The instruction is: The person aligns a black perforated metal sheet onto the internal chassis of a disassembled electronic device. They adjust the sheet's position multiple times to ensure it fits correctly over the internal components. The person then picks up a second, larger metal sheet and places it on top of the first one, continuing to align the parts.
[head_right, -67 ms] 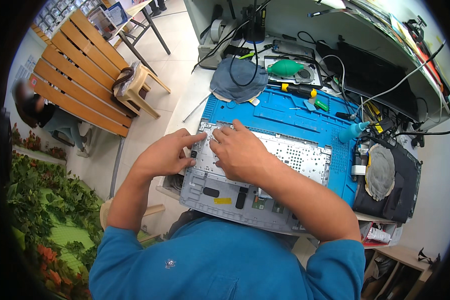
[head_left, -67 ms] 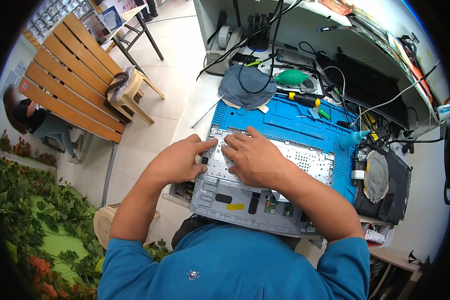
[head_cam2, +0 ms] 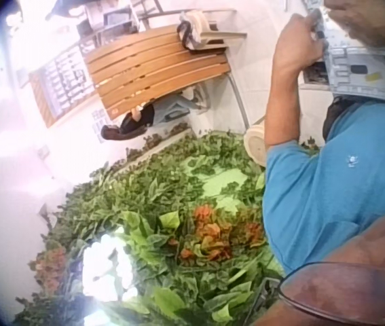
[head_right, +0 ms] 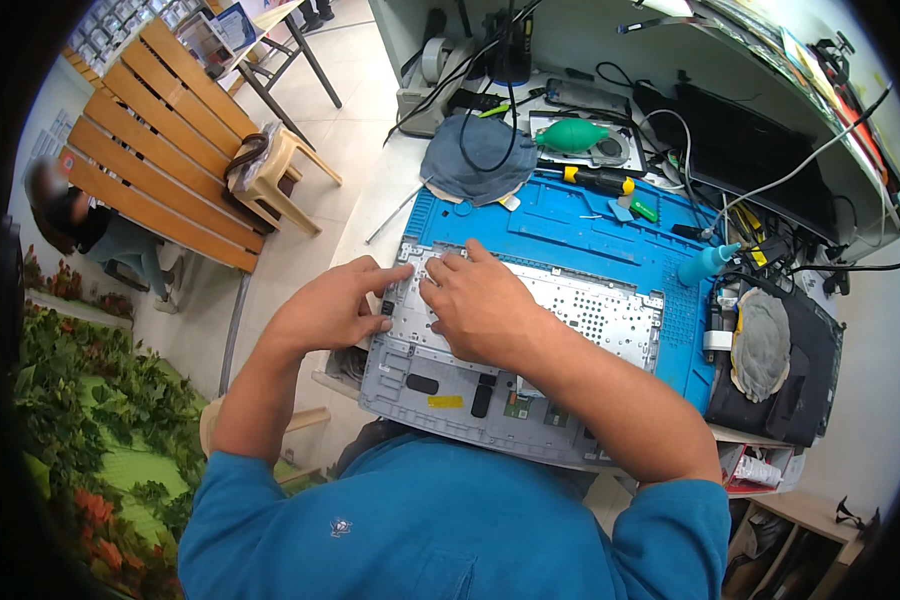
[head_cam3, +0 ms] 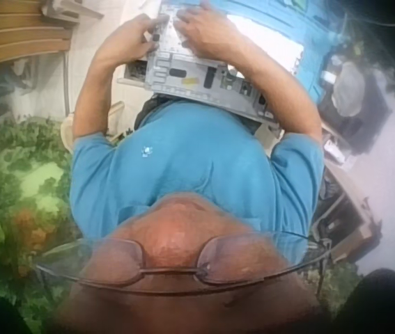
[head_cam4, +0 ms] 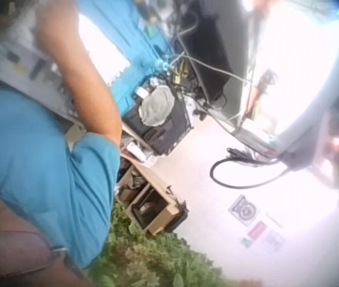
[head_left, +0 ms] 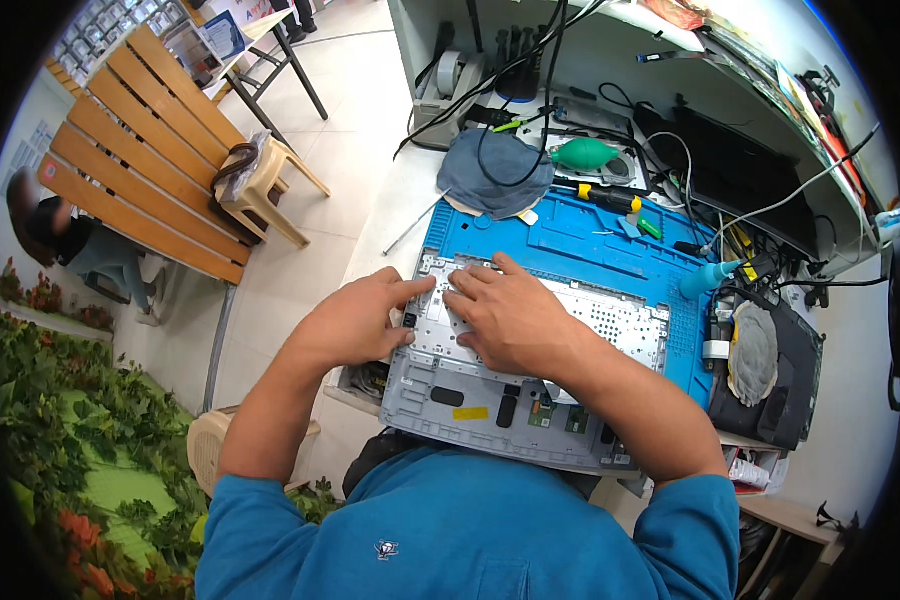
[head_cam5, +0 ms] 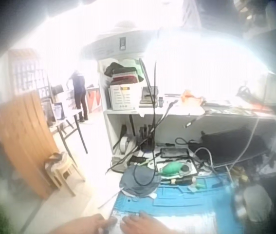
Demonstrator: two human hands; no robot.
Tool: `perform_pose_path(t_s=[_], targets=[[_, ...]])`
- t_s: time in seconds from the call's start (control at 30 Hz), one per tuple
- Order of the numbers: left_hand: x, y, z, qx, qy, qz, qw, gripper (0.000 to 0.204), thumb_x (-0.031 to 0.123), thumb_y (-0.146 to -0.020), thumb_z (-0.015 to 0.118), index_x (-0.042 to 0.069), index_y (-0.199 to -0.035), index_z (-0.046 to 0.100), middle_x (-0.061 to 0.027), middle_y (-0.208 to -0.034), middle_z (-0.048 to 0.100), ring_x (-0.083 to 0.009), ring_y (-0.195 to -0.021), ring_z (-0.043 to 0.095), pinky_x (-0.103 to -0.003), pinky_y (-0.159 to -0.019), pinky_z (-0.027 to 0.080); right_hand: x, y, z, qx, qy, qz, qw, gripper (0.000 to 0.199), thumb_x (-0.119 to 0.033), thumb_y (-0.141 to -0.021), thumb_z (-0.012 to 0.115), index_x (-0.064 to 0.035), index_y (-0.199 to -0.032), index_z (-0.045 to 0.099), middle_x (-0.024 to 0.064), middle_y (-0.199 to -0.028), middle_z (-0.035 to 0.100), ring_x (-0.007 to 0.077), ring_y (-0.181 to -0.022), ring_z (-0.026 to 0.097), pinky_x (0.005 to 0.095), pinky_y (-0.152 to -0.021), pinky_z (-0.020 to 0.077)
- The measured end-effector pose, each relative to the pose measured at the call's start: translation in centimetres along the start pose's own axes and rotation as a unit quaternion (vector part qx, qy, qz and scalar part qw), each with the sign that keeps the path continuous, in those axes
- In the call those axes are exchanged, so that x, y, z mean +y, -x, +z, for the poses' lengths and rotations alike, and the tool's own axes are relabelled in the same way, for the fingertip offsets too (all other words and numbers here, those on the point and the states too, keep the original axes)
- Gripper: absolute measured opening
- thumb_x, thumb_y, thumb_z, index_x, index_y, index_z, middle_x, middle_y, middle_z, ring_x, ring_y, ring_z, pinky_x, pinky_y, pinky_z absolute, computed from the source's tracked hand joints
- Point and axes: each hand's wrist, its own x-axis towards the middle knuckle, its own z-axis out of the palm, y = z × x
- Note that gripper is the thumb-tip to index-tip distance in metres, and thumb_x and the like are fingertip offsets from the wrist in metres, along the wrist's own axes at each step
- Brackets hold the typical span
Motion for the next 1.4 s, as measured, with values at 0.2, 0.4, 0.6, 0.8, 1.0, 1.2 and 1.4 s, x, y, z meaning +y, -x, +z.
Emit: perform_pose_path(t_s=[0.2, 0.4, 0.6, 0.8, 1.0, 1.2, 1.4], targets=[[0.7, -0.9, -2.3, -0.035, 0.031, -0.026, 0.999, 0.079, 0.01, -0.085, 0.096, 0.022, -0.158, 0.069, -0.0119, -0.112, 0.072, -0.0218, -0.08, 0.075, -0.037, -0.081, 0.064, 0.1, 0.6, 0.6, 0.031, 0.0, 0.0, 1.0, 0.047, -0.033, -0.1, 0.081, -0.0014, -0.135, 0.074, 0.0178, -0.139, 0.071, 0.0328, -0.139, 0.064, 0.0549, -0.125, 0.0419], [0.0, -2.6, -2.5, 0.018, 0.014, -0.009, 1.0, 0.072, 0.017, -0.08, 0.101, 0.018, -0.148, 0.077, -0.0099, -0.113, 0.073, -0.02, -0.082, 0.075, -0.036, -0.079, 0.062, 0.1, 0.1, -0.4, -0.006, -0.035, 0.009, 0.999, 0.044, -0.032, -0.099, 0.081, -0.0022, -0.131, 0.074, 0.0171, -0.139, 0.07, 0.0321, -0.139, 0.064, 0.0517, -0.12, 0.0444], [0.2, -2.8, -2.1, 0.034, -0.048, 0.008, 0.998, 0.069, 0.021, -0.078, 0.102, 0.012, -0.142, 0.079, -0.01, -0.116, 0.075, -0.0231, -0.083, 0.075, -0.038, -0.08, 0.061, 0.0, 0.4, 0.1, 0.004, -0.03, 0.009, 0.999, 0.045, -0.03, -0.098, 0.08, -0.0014, -0.132, 0.072, 0.0186, -0.142, 0.069, 0.0322, -0.14, 0.062, 0.0485, -0.118, 0.0456], [0.8, -3.2, -2.9, 0.004, -0.076, 0.025, 0.997, 0.062, 0.024, -0.081, 0.099, 0.009, -0.138, 0.081, -0.0104, -0.122, 0.077, -0.0278, -0.098, 0.079, -0.042, -0.092, 0.061, -0.5, 0.7, 0.4, 0.016, 0.006, 0.006, 1.0, 0.052, -0.027, -0.094, 0.078, 0.0015, -0.137, 0.068, 0.0221, -0.152, 0.066, 0.0348, -0.145, 0.059, 0.0488, -0.123, 0.0433], [0.7, -3.6, -3.2, -0.03, -0.021, 0.003, 0.999, 0.061, 0.021, -0.08, 0.1, 0.005, -0.135, 0.08, -0.0119, -0.122, 0.078, -0.0299, -0.094, 0.08, -0.042, -0.089, 0.063, -1.0, 0.3, 0.0, -0.017, 0.012, 0.017, 1.0, 0.055, -0.024, -0.089, 0.078, 0.0035, -0.136, 0.068, 0.0249, -0.153, 0.065, 0.036, -0.145, 0.059, 0.0504, -0.125, 0.0415], [-0.1, -4.1, -3.4, -0.027, -0.049, 0.057, 0.997, 0.066, 0.019, -0.077, 0.103, 0.002, -0.137, 0.079, -0.0097, -0.114, 0.076, -0.0234, -0.085, 0.079, -0.037, -0.08, 0.063, -0.9, -0.1, -0.6, -0.037, -0.004, 0.013, 0.999, 0.055, -0.023, -0.088, 0.077, 0.0044, -0.134, 0.068, 0.0264, -0.153, 0.065, 0.0365, -0.141, 0.061, 0.051, -0.126, 0.0409], [-0.7, -5.4, -4.3, 0.017, -0.079, 0.103, 0.991, 0.039, 0.021, -0.083, 0.098, 0.007, -0.117, 0.086, -0.0107, -0.104, 0.078, -0.0261, -0.085, 0.078, -0.039, -0.077, 0.061, -0.8, 0.4, 0.5, 0.007, 0.025, 0.008, 1.0, 0.053, -0.022, -0.087, 0.077, 0.0042, -0.132, 0.069, 0.027, -0.15, 0.066, 0.0367, -0.138, 0.063, 0.0502, -0.124, 0.0431]])
